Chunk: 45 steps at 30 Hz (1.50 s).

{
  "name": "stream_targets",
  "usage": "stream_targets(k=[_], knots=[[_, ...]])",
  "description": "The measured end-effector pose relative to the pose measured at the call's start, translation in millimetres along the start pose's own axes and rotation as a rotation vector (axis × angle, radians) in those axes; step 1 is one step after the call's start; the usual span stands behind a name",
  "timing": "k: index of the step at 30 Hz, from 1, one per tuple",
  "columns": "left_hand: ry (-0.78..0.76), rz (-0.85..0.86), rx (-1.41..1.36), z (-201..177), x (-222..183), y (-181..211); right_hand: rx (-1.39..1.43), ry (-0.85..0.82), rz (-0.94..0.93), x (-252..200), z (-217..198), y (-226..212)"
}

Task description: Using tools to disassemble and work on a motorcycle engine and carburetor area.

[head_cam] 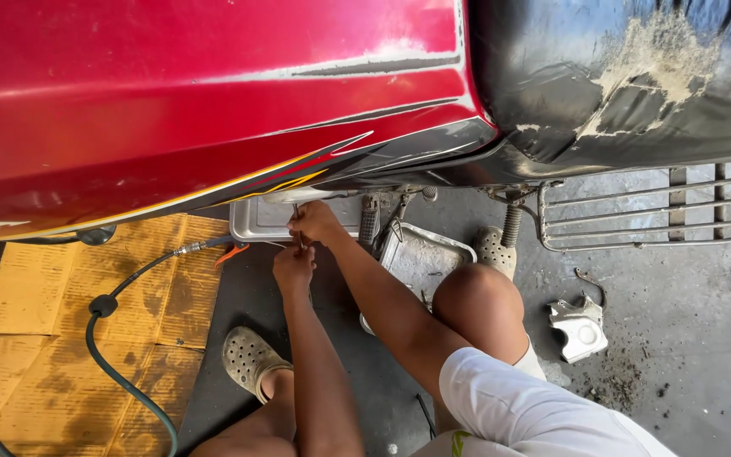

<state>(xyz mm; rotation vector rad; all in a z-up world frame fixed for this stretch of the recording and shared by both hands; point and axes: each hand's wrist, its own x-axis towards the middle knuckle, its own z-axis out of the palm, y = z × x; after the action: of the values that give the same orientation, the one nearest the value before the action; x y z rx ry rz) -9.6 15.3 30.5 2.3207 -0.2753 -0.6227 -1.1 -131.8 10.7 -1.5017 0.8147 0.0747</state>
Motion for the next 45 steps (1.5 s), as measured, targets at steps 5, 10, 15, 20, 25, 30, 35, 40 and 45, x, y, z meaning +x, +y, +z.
stream_targets(k=[5,10,15,20,25,30,35,40,45], knots=[[0.044,-0.091,-0.043,-4.6,-4.6,15.5,-0.121,0.172,-0.035,-19.4,9.6,-7.6],[0.081,-0.113,-0.029,-14.2,-23.8,35.9,-0.032,0.071,-0.08,-19.2,4.1,-0.8],[0.053,-0.122,0.078,-16.2,-22.0,35.0,0.503,-0.295,-0.046,-42.2,-25.7,-19.3],[-0.055,-0.072,0.055,-6.7,-18.0,32.1,0.469,-0.091,-0.074,-14.7,-9.9,9.1],[0.064,-0.079,-0.133,11.9,-16.8,23.6,0.075,0.274,-0.011,9.7,6.9,32.4],[0.148,-0.068,-0.231,4.5,-22.1,31.1,0.551,0.048,-0.168,39.7,7.6,65.2],[0.129,-0.096,-0.281,15.3,-24.7,36.1,0.971,-0.037,-0.113,21.7,12.5,33.3],[0.186,0.013,-0.149,13.8,-27.6,34.3,1.081,-0.037,-0.092,33.2,20.3,41.7],[0.26,0.067,-0.038,14.0,-23.2,22.8,1.069,-0.052,-0.111,37.2,29.9,44.8]])
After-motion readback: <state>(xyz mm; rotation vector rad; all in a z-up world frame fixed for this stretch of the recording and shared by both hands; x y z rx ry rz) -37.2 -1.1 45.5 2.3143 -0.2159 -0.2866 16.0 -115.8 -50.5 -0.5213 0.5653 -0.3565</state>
